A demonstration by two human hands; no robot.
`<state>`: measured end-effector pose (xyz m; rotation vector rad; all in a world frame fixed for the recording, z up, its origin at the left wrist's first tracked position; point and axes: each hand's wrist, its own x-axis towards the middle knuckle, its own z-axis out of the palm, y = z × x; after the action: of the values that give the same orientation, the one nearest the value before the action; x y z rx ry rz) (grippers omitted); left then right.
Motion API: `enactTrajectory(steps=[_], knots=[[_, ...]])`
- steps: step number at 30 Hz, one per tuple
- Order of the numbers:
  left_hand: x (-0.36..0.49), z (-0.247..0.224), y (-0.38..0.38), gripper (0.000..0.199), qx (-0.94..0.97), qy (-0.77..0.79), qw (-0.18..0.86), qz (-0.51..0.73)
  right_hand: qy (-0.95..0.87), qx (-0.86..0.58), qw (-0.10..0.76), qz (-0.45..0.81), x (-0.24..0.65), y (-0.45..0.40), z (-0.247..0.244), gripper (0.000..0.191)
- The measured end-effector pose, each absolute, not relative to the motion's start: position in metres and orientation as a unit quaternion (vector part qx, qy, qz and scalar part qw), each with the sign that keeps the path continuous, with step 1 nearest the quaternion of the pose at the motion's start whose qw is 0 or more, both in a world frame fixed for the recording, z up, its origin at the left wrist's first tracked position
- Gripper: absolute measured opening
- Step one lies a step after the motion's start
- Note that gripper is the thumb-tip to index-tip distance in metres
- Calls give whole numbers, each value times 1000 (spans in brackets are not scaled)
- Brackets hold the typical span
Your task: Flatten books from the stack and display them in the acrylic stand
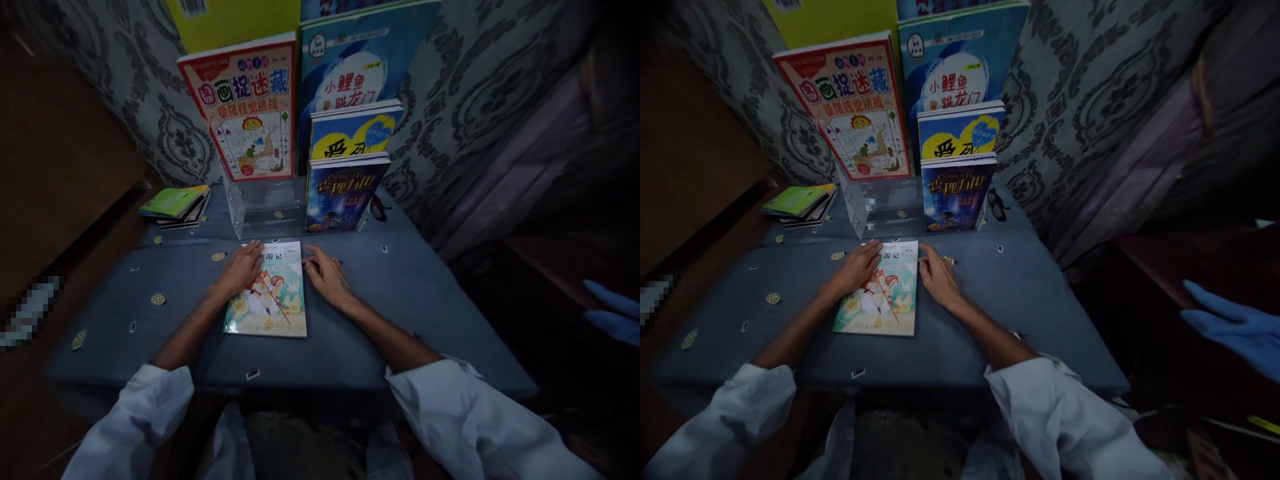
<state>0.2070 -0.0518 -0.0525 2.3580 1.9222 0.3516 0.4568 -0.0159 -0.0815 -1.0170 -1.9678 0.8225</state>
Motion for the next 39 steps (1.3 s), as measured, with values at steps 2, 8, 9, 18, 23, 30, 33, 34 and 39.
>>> enactTrajectory(steps=[2,8,9,18,23,30,33,34,39], knots=[[207,-53,-50,46,764,632,38,121,-762,-398,387,333,456,-15,-83,41],[232,-55,-34,49,800,587,69,105,-735,-386,395,393,455,-8,-88,41],[237,-54,-32,49,810,574,78,96,-729,-384,396,405,455,-7,-88,41],[256,-49,-42,50,863,487,111,78,-683,-385,404,472,457,1,-92,42],[249,-51,-71,48,884,443,118,92,-671,-378,420,480,456,2,-96,39],[254,-46,-140,46,916,375,108,89,-709,-361,423,434,459,-1,-100,32],[257,-45,-168,46,920,366,110,87,-730,-367,414,401,459,-5,-98,33],[257,-45,-175,47,919,367,113,89,-739,-368,411,386,459,-6,-97,34],[256,-42,-186,46,905,380,143,125,-810,-376,384,235,458,-15,-90,31]])
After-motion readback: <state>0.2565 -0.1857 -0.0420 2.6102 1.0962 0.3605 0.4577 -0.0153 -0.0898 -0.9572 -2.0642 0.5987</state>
